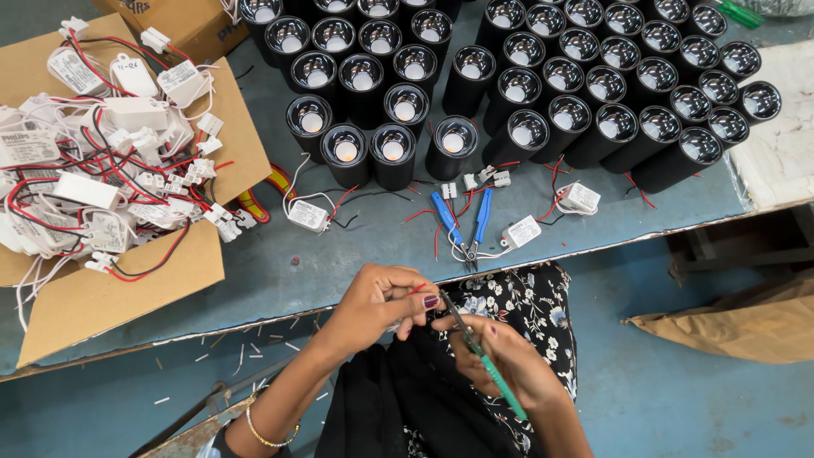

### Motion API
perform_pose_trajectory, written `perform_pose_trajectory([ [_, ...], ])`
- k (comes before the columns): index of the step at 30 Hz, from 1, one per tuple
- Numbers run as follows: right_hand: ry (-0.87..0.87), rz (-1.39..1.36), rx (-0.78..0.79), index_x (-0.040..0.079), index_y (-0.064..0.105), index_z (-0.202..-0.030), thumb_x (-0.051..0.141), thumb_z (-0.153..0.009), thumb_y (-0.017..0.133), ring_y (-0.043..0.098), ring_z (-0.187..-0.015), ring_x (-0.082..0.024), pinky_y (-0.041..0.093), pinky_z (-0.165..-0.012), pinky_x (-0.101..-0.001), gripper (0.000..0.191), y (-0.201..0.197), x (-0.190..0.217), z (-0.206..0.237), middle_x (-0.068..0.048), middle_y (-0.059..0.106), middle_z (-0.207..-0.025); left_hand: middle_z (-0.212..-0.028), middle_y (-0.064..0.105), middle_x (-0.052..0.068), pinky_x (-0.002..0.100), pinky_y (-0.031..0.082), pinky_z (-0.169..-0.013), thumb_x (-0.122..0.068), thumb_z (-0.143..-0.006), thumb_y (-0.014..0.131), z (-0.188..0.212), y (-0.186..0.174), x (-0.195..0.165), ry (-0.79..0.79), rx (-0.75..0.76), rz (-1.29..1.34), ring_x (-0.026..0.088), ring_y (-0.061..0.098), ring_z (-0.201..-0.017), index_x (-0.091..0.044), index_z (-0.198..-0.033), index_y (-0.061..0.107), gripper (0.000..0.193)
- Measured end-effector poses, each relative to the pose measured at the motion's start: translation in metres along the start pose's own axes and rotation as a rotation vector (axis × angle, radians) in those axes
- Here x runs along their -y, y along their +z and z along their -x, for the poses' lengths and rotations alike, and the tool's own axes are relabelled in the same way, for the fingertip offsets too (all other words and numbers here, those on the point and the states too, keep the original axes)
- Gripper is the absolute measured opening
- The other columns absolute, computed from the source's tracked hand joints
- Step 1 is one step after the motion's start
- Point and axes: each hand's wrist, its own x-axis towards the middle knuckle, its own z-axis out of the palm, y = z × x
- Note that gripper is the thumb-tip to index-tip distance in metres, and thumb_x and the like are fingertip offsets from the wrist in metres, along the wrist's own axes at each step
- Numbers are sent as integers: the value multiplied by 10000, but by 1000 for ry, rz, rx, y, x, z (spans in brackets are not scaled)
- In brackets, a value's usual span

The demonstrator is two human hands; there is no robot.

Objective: The person strips the insulation from the ends of red and black wires using green-handled pliers, then joins the wire ends into small white terminal connectors. The person works through a batch of LED driver units at the table, with finished black LED downlight cylinders arranged in rows nearby.

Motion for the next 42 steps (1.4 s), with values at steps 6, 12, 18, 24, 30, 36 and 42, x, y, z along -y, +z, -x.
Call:
perform_pose_trajectory([
  [6, 43, -738, 319, 10, 475, -1415, 339, -1026, 515, 311, -562, -79, 261, -408, -206, 511, -35, -14, -14, -42, 367, -824, -743, 692, 81, 243, 487, -532, -159, -931, 723, 5, -6, 1, 52, -16, 132, 112, 624, -540, 86, -1002, 764, 259],
  [12, -268, -536, 199, -52, 385, -1467, 249, -1023, 490, 312, -622, -92, 252, -429, -216, 547, -43, 2, -8, -38, 355, -846, -716, 698, 71, 229, 503, -559, -175, -944, 686, 7, -7, -10, -11, -39, 38, 115, 662, -551, 59, -1042, 777, 270],
  [18, -304, -162, 10, 2, 389, -1512, 72, -962, 581, 335, -627, -66, 267, -428, -205, 587, -25, 4, -3, -15, 373, -853, -757, 721, 61, 254, 542, -594, -116, -941, 671, 4, -4, -26, 25, -85, -95, 116, 690, -605, 59, -1058, 772, 234],
  [24, -374, 311, 47, 48, 391, -1546, 96, -770, 809, 440, -700, -64, 383, -543, -197, 883, 8, 10, -8, 17, 393, -907, -799, 733, 66, 248, 547, -588, -79, -920, 677, -5, -13, -39, 285, -253, -659, 101, 709, -620, -21, -1053, 790, 184],
  [30, -245, 663, -259, 87, 476, -1492, 64, -705, 840, 406, -734, -69, 369, -625, -208, 867, 25, 12, -17, 39, 363, -833, -778, 760, 88, 247, 562, -619, -71, -880, 723, -42, -19, -13, 138, -228, -498, 123, 780, -714, 10, -1022, 668, 172],
  [36, -263, 663, -272, 84, 476, -1480, 76, -797, 803, 436, -774, -56, 419, -686, -204, 757, 21, 9, -24, 38, 403, -853, -801, 742, 91, 240, 570, -678, -50, -914, 695, -47, -29, 3, 151, -180, -404, 133, 788, -771, 40, -971, 641, 120],
  [42, -110, 400, -156, 106, 437, -1516, 130, -834, 754, 403, -641, -45, 281, -508, -188, 752, 22, 8, -26, 44, 373, -815, -830, 763, 79, 230, 581, -741, -29, -925, 642, -46, -29, 3, 133, -149, -387, 125, 779, -795, 51, -1005, 669, 116],
])
